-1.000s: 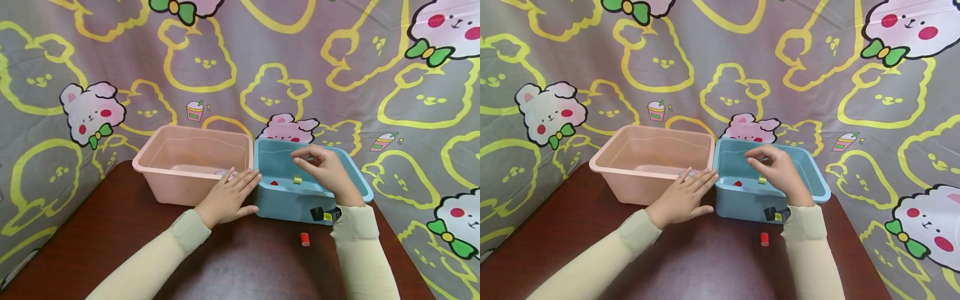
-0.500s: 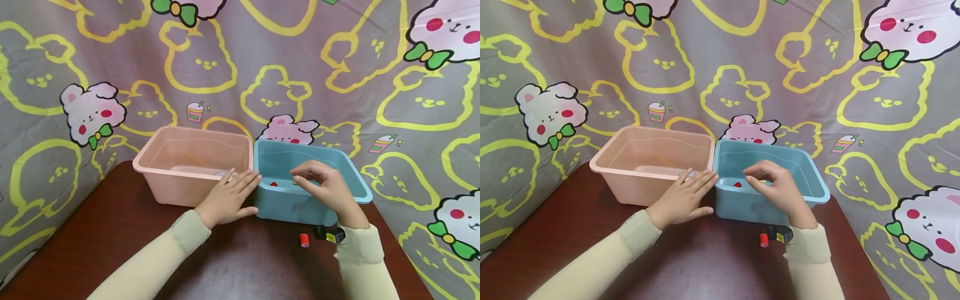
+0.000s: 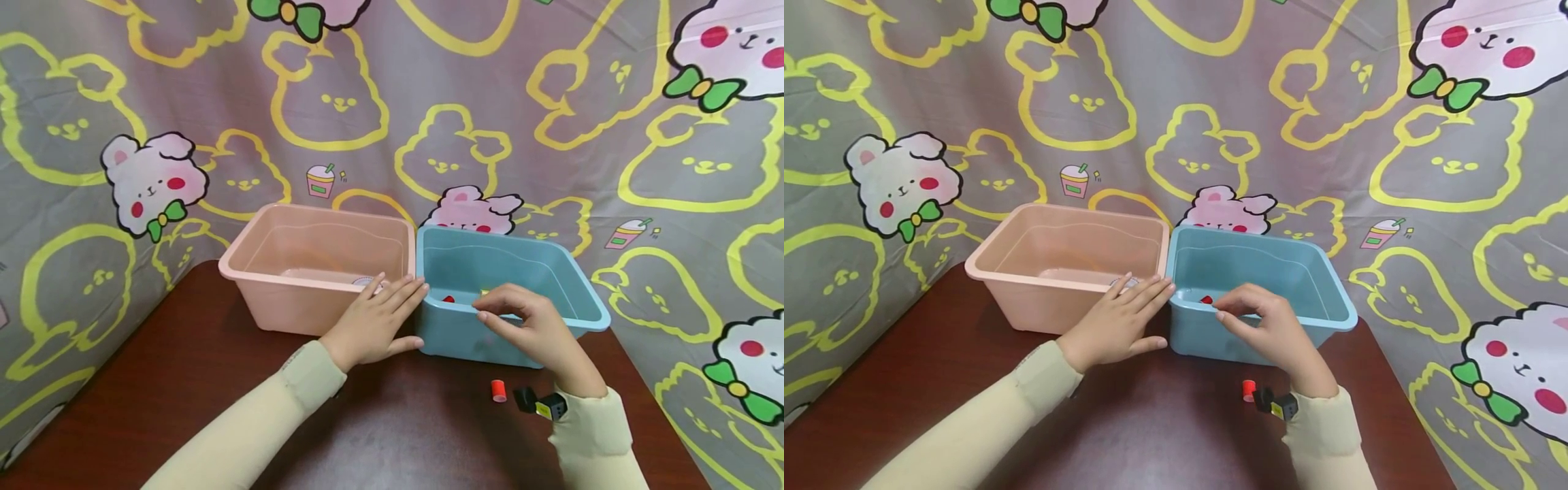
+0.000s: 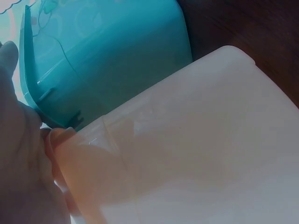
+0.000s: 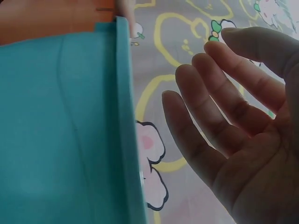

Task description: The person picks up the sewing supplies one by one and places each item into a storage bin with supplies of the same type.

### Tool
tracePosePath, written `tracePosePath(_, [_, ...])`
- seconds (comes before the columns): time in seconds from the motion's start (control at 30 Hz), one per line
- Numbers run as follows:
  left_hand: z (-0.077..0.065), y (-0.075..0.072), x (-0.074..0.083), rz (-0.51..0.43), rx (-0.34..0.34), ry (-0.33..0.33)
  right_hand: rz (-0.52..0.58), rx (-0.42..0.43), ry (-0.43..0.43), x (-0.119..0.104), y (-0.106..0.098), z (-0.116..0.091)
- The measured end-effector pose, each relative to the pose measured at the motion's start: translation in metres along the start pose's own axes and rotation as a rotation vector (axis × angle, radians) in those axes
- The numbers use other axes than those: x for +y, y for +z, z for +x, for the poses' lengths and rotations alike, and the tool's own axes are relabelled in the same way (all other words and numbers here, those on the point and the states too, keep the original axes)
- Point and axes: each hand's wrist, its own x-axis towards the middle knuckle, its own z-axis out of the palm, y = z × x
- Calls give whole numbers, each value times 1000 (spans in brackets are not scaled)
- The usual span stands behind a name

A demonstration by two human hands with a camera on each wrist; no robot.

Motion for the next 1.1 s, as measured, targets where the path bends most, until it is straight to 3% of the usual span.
tracePosePath(0.5, [0,-1,0,-5,-14,-13,-7,-51,41,5,11,-22])
tracePosePath(0.9, [0,1,0,11,6,-7,-46,-124,171,16,13,-37])
tracePosePath(1.1, [0,2,0,5,3,-8,-46,-141,181,23,17,-42])
